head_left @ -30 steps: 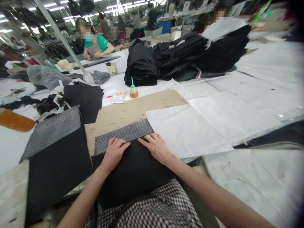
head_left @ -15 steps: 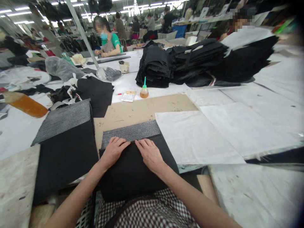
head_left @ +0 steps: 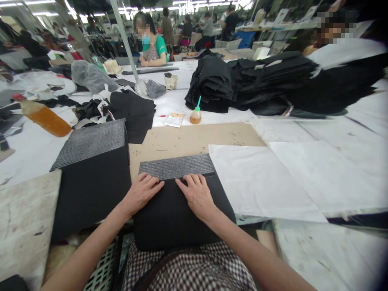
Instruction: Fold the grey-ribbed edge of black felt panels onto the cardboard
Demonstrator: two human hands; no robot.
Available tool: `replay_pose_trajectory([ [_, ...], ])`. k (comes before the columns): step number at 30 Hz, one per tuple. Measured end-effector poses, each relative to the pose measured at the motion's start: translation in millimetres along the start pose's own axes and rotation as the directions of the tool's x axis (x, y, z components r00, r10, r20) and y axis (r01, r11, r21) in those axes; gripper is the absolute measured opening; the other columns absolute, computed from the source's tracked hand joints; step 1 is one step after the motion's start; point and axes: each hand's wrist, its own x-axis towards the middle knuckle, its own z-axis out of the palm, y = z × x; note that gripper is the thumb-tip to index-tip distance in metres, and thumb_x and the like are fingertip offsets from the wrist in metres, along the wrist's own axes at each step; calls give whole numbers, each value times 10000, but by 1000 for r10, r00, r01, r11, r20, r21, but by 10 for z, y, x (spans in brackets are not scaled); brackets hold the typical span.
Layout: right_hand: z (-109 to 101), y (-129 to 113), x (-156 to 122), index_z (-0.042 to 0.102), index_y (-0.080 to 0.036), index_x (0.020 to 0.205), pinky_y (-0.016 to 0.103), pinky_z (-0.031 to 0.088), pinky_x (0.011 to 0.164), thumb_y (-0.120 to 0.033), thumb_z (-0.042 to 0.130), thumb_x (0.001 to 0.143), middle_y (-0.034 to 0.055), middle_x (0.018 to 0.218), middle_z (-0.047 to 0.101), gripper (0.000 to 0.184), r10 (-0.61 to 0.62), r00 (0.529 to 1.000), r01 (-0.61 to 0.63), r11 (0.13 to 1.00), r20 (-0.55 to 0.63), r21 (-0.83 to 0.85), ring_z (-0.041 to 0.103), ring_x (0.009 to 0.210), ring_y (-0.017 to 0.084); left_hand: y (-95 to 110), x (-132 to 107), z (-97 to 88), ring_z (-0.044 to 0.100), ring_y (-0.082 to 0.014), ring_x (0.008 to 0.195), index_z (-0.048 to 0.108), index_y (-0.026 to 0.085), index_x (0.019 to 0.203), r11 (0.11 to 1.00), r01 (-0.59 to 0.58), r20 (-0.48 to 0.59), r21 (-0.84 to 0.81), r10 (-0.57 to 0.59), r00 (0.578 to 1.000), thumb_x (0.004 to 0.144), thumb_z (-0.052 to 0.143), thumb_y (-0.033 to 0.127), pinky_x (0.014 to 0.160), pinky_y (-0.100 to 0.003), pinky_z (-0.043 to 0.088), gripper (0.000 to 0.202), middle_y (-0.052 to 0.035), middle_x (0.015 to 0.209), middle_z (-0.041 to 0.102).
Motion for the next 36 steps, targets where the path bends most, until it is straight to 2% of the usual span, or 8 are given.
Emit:
replay_pose_trajectory([
  [3,54,-236,126,545,-145,1309,455,366,1005,-94,446,935,154,1226,549,391,-57,998,57,998,-29,20,452,1148,293,-9,-33,-4,540,-212,1010,564,211,1301,1000,19,17,-11,-19,1000,970,447,137,1000,-417,376,359,-87,1089,617],
  [8,221,-521,250,490,-103,1364,410,423,925,-72,422,933,134,1090,583,438,-114,993,115,990,-14,79,485,1041,273,-150,-274,19,531,-206,984,585,217,1272,985,138,11,-104,-138,990,979,440,157,950,-387,391,333,-81,1099,619],
  [13,253,-520,260,448,-190,1432,415,420,898,-67,454,902,121,1114,566,544,-130,992,128,986,5,105,471,1016,271,-309,-583,31,530,-201,983,613,231,1235,962,205,-27,-180,-213,977,973,442,145,906,-369,402,324,-77,1092,620],
  [17,234,-529,274,455,-239,1434,425,420,860,-72,475,889,115,1107,557,571,-132,991,129,988,31,79,458,984,275,-333,-636,10,526,-206,973,613,243,1242,971,189,-12,-147,-192,981,972,458,167,894,-370,402,320,-78,1079,618],
  [21,202,-565,319,488,-224,1408,435,425,852,-68,479,887,118,1092,555,544,-148,988,145,988,46,55,461,963,277,-323,-610,-32,527,-210,979,603,222,1249,989,127,20,-78,-126,992,981,443,178,912,-384,390,315,-84,1081,621],
  [26,224,-741,450,563,-124,1306,418,423,926,-58,440,917,142,1134,553,413,-189,982,189,978,-12,91,465,1047,273,-313,-617,-94,532,-211,986,574,200,1277,994,99,48,-33,-98,994,989,434,193,943,-398,381,320,-90,1099,620],
  [33,397,-945,510,516,-110,1355,397,437,892,-74,433,935,122,1060,566,430,-194,980,200,971,-51,133,482,980,260,-389,-792,-30,529,-187,942,594,211,1227,948,275,-17,-157,-281,959,991,414,163,831,-333,432,301,-77,1097,617],
  [36,404,-935,499,485,-128,1395,403,432,892,-72,440,928,119,1079,562,472,-203,978,207,969,-45,137,473,989,263,-395,-838,-16,528,-184,929,610,217,1199,949,275,-22,-154,-282,959,995,411,164,826,-330,439,290,-72,1081,618],
])
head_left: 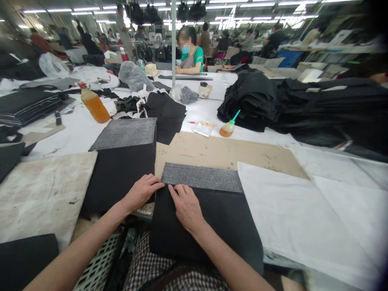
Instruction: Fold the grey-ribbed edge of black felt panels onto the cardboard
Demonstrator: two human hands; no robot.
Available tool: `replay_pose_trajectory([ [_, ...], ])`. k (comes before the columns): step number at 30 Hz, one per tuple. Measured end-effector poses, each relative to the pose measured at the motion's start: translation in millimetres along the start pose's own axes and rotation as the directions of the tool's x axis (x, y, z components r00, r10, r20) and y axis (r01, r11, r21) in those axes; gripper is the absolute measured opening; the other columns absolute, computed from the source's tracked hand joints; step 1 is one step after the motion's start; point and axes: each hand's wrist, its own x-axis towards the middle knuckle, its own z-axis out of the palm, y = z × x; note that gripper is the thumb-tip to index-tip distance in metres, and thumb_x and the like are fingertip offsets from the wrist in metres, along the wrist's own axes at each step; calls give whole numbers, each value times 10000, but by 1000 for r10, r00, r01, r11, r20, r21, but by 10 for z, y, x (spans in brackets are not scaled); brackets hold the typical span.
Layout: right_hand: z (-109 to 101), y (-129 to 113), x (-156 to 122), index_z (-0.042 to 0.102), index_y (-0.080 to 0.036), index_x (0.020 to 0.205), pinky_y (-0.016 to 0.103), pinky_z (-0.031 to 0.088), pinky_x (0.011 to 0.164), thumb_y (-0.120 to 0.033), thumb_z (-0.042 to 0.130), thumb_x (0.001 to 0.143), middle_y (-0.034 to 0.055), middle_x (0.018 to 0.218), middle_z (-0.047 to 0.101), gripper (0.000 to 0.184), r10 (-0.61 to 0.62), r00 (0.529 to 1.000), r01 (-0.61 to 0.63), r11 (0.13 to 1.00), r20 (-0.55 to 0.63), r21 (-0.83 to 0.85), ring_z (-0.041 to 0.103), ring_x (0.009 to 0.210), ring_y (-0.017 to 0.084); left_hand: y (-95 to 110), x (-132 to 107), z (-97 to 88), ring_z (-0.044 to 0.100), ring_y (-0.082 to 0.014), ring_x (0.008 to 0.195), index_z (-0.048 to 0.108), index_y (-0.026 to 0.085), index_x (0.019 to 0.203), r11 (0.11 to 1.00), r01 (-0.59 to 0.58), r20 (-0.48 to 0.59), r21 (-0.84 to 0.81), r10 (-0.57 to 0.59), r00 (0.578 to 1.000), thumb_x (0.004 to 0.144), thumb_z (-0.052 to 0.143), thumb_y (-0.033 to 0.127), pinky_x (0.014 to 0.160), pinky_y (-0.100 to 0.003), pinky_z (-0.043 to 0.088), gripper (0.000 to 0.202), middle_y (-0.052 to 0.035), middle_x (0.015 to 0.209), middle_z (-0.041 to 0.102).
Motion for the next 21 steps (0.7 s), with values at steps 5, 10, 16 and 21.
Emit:
replay_pose_trajectory([
  [5,-13,-12,6,471,-160,1418,405,429,860,-67,451,915,117,1090,557,512,9,1000,-9,1000,14,1,464,989,267,62,12,-42,533,-199,957,600,197,1216,993,-60,44,101,56,997,990,436,179,866,-355,435,279,-86,1078,614],
  [10,-33,-18,-2,496,-152,1393,403,425,844,-73,454,914,125,1070,557,487,9,1000,-9,1000,5,-2,468,975,266,102,-19,-157,533,-221,1021,577,169,1238,973,-124,116,193,103,988,980,453,174,912,-372,430,287,-96,1092,611],
  [16,-63,-10,-43,501,-145,1373,413,428,849,-80,464,911,125,1081,551,468,18,999,-17,1000,-32,24,465,980,268,326,-34,-227,523,-244,1127,615,180,1160,979,46,52,201,-58,997,961,469,153,974,-391,418,248,-100,1197,598],
  [21,-123,69,-141,547,-148,1299,394,438,884,-117,478,927,112,1070,550,380,22,998,-19,999,-54,49,475,1011,255,662,75,52,551,-248,1106,560,175,1291,970,117,28,212,-126,992,952,450,118,934,-376,442,360,-102,1239,609],
])
